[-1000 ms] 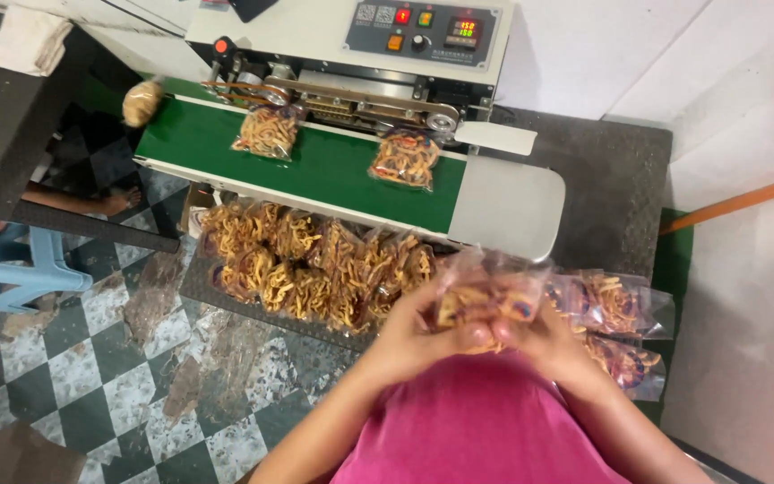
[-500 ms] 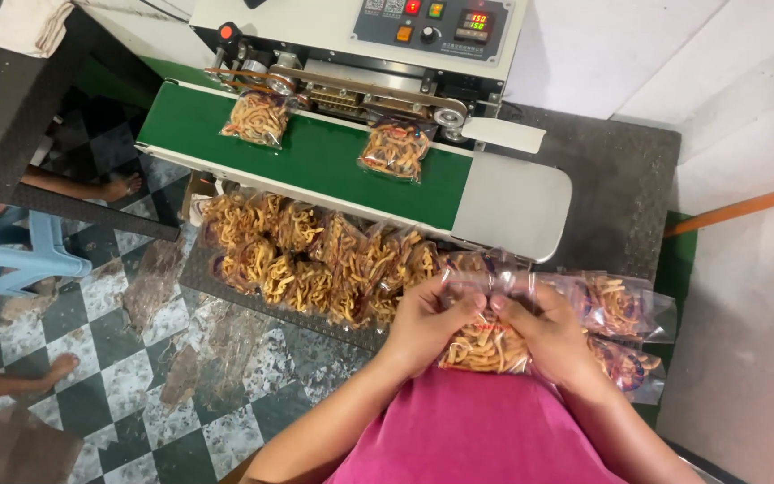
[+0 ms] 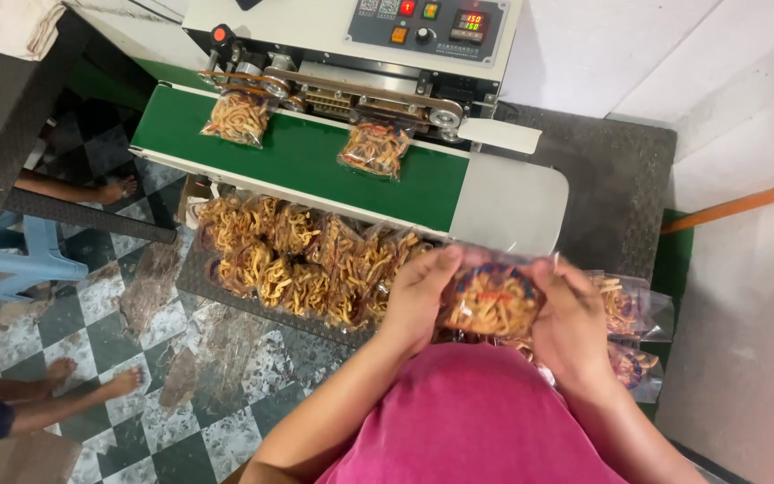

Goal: The person is picking up small plastic bags filled with snacks and placing them onto the conveyor belt of a continuous band sealer machine to seal them.

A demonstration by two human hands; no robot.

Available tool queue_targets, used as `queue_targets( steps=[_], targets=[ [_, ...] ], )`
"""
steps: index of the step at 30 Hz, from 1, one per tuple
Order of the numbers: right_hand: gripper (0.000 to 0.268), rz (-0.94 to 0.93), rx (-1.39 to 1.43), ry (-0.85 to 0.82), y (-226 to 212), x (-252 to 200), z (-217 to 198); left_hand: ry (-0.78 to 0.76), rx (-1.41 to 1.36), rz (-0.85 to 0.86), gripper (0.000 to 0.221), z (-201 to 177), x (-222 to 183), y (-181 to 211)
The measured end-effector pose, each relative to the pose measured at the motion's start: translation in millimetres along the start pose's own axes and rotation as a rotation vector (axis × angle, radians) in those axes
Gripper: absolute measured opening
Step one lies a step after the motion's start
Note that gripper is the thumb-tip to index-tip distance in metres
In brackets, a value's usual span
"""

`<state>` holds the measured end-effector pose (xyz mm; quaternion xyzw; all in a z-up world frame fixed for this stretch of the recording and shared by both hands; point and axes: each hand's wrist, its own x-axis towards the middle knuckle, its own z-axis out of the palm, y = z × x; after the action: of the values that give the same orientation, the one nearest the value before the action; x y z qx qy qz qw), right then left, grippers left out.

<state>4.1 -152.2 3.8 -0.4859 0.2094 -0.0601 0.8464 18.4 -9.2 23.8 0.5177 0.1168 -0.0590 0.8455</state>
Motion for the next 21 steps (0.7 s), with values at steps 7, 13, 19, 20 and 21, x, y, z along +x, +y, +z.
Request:
queue_targets(
  steps=[7,13,19,20,21],
  targets=[
    [0.008,-0.115,0.032,0.044,21,56,1,0.204,0.085,0.018,0.019,-22,70,-28],
    [0.007,-0.066,-0.074,0.203,33,124,18,0.185,0.120,-0.007,0.026,-19,138,-33],
    [0.014,-0.078,-0.158,0.252,85,213,-18,0.172,0.156,-0.027,0.031,-60,252,-122],
    [0.015,-0.076,-0.216,0.264,97,229,-28,0.173,0.182,-0.078,0.031,-65,261,-129],
    [0.015,-0.074,-0.276,0.270,107,247,-36,0.176,0.207,-0.124,0.032,-69,272,-133]
  ],
)
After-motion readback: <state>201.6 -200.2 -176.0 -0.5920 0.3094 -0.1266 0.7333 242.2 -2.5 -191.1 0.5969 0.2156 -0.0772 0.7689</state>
